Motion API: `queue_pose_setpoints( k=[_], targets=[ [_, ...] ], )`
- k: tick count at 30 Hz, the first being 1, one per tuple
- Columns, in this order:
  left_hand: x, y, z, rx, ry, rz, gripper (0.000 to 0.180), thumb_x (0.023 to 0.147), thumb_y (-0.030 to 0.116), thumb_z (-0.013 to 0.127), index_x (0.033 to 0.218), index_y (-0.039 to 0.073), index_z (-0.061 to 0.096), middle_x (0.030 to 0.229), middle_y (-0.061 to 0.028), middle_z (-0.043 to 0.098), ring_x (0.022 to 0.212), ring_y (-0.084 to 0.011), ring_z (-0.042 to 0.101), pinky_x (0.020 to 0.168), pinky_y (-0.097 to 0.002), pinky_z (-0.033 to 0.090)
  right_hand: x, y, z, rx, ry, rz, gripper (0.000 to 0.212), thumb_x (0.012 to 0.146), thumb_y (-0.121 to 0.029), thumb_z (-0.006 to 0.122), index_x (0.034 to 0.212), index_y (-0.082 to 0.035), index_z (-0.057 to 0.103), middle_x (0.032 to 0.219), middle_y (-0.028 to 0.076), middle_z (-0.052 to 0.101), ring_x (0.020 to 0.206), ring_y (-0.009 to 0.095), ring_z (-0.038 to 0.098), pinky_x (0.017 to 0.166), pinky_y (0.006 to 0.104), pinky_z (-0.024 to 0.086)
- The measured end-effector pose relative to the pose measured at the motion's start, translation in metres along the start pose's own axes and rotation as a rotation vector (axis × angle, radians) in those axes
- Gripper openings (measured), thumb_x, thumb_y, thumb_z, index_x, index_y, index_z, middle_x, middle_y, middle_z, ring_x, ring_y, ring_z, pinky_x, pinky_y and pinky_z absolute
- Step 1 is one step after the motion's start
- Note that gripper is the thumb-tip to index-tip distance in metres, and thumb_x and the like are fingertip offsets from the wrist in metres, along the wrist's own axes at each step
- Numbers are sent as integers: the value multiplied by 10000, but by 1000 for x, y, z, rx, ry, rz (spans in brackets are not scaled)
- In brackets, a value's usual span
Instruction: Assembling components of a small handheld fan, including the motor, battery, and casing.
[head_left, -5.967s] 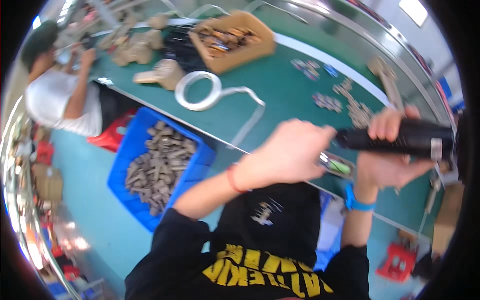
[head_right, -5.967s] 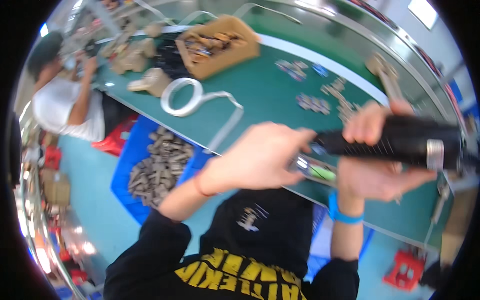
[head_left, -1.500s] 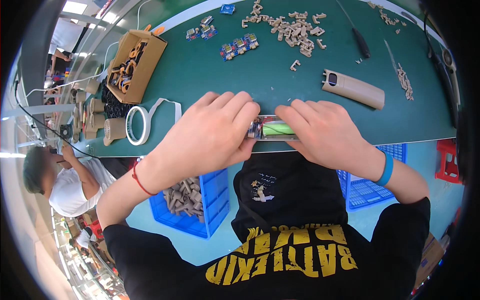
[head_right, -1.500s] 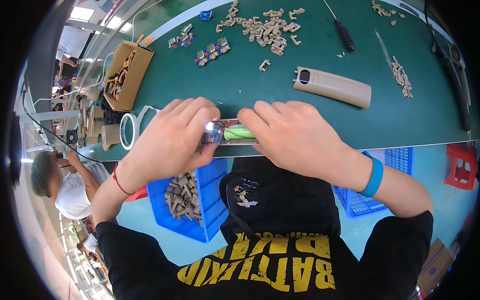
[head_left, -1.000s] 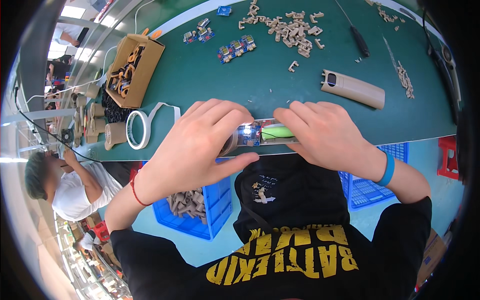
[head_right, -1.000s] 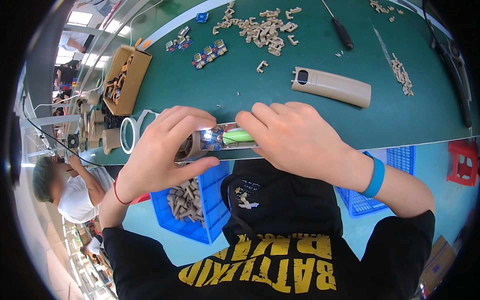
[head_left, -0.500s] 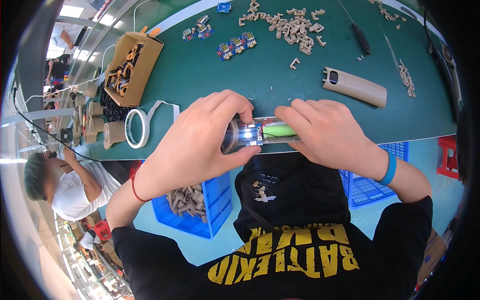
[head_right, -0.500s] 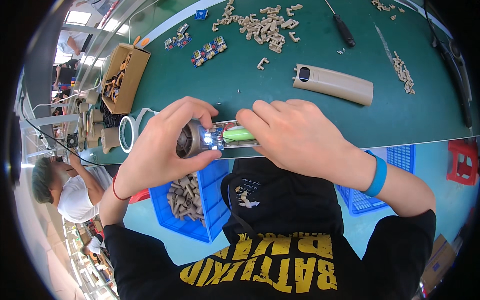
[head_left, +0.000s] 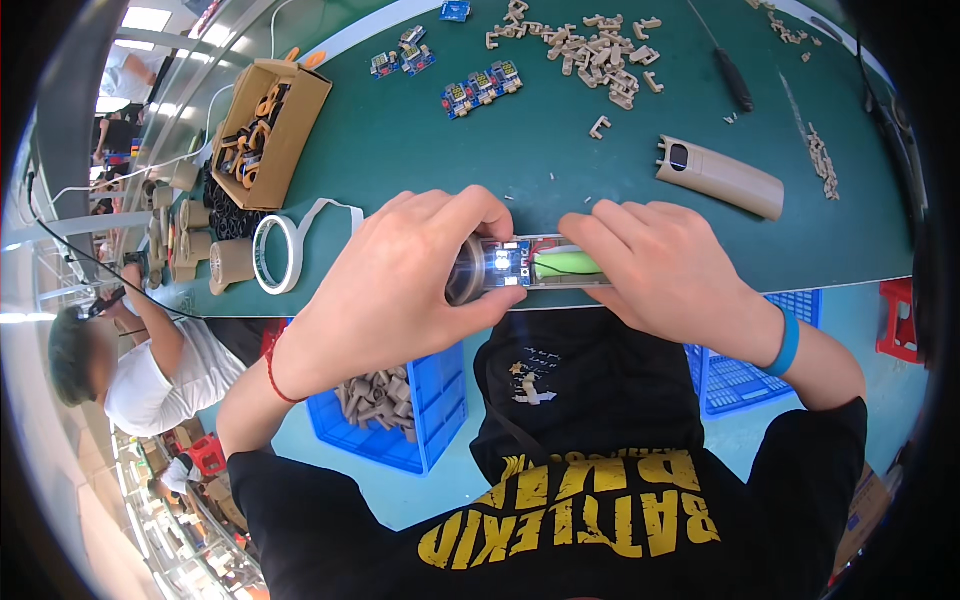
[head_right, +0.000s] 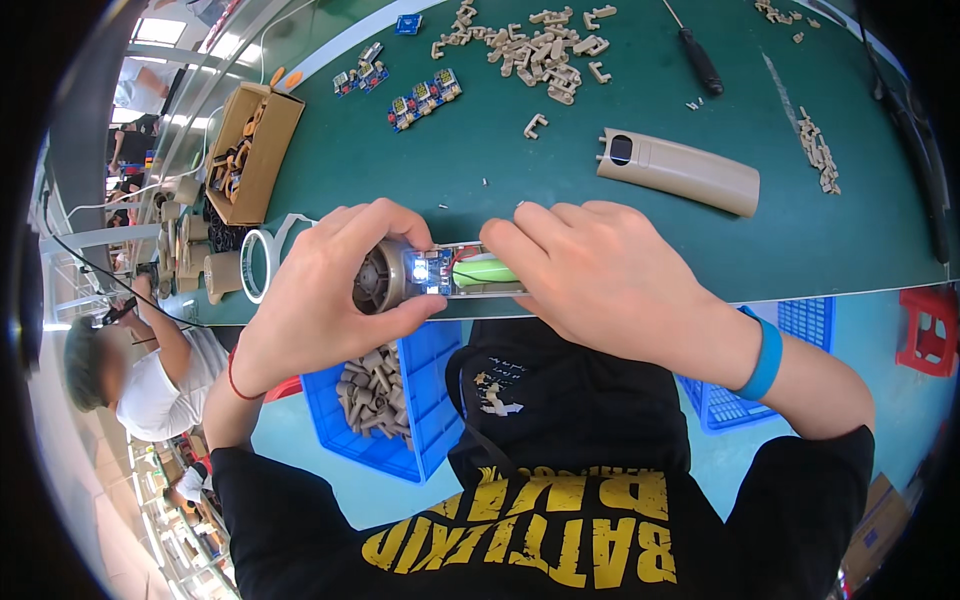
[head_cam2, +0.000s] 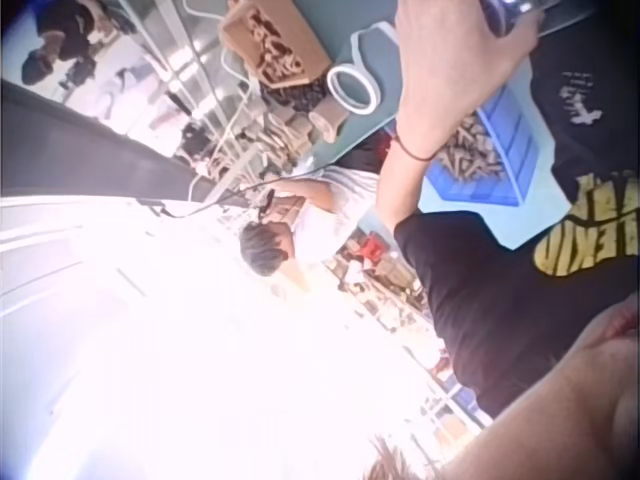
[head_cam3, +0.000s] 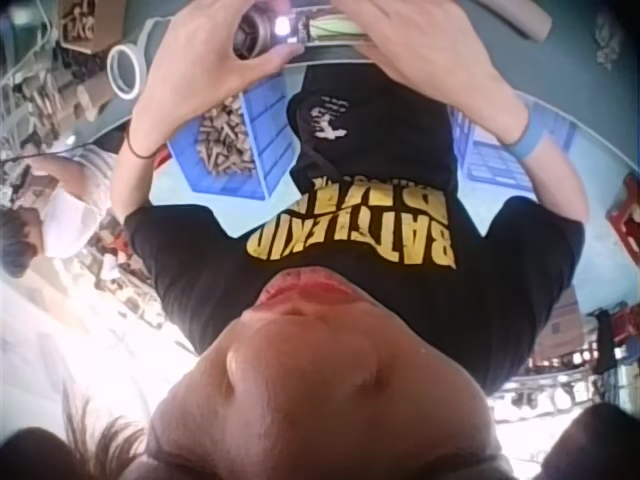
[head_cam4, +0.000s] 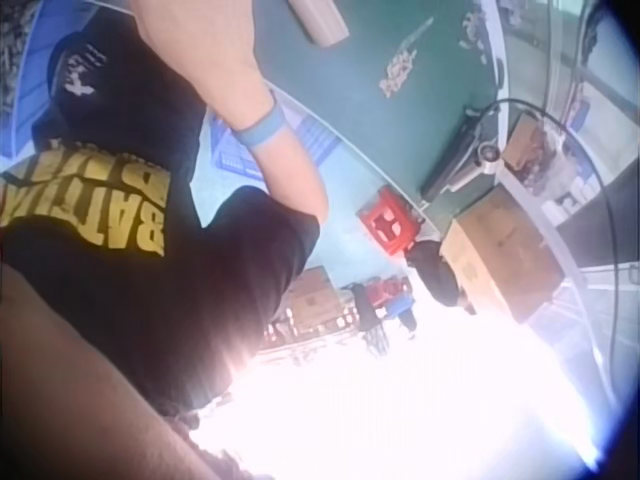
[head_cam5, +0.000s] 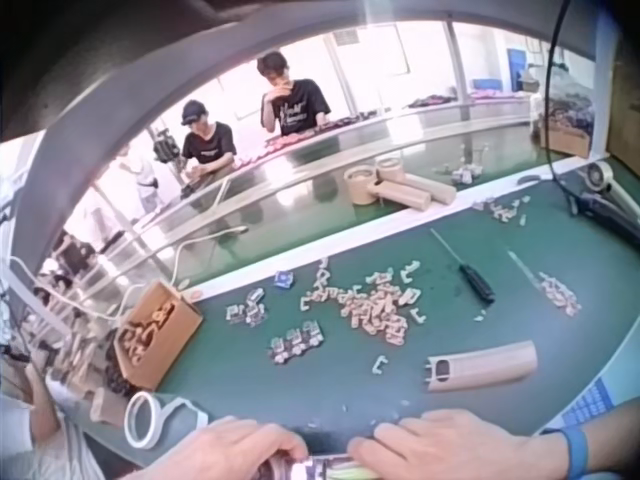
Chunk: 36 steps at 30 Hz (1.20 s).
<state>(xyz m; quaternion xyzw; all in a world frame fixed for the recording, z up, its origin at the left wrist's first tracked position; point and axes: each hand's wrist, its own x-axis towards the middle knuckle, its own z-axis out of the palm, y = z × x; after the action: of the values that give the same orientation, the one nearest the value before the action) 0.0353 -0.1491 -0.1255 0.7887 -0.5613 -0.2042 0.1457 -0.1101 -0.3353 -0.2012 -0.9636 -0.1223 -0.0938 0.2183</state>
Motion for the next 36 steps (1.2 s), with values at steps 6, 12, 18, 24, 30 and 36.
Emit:
queue_pose_setpoints(
  k=[6, 12, 18, 24, 30, 36],
  targets=[
    [1, -1, -1, 18, 48, 91, 357, 691, 152, 812, 994, 64, 645, 889, -88, 658, 824, -284, 608, 722, -358, 482, 0, 0, -1, 15, -2, 0, 571, 599, -132, 807, 1095, -85, 530, 864, 59, 521, 765, 232, 603, 645, 345, 473],
    [3, 3, -5, 75, 44, 116, 323, 682, 158, 818, 954, 59, 675, 860, -86, 673, 827, -284, 620, 712, -359, 484, -1, 1, 0, 29, -4, -1, 582, 589, -127, 807, 1098, -81, 528, 875, 61, 525, 770, 239, 605, 649, 350, 472],
    [6, 8, -12, 109, -19, 146, 226, 749, 147, 751, 891, 22, 628, 747, -121, 619, 751, -330, 600, 755, -403, 472, 0, 0, -1, 25, -9, 1, 589, 586, -122, 807, 1102, -80, 526, 875, 64, 532, 777, 242, 608, 656, 353, 472],
    [10, 12, -16, 198, -74, 150, 354, 672, 162, 826, 977, 39, 695, 817, -127, 671, 807, -314, 632, 681, -379, 502, 0, 0, -1, 38, 1, -5, 595, 581, -119, 807, 1104, -78, 527, 871, 68, 532, 774, 250, 605, 649, 355, 470],
    [13, 13, -19, 192, -118, 102, 345, 680, 165, 822, 978, 45, 696, 826, -122, 675, 814, -316, 633, 705, -380, 506, 0, 2, -1, 44, -11, -9, 596, 580, -118, 805, 1106, -73, 529, 878, 73, 534, 770, 255, 605, 648, 358, 472],
    [8, 19, -15, 218, -70, 107, 328, 698, 157, 804, 982, 45, 686, 830, -124, 676, 818, -320, 630, 697, -385, 495, -1, 1, -1, 42, -5, -8, 586, 583, -116, 801, 1102, -70, 533, 881, 73, 536, 775, 255, 605, 648, 358, 472]
  ],
)
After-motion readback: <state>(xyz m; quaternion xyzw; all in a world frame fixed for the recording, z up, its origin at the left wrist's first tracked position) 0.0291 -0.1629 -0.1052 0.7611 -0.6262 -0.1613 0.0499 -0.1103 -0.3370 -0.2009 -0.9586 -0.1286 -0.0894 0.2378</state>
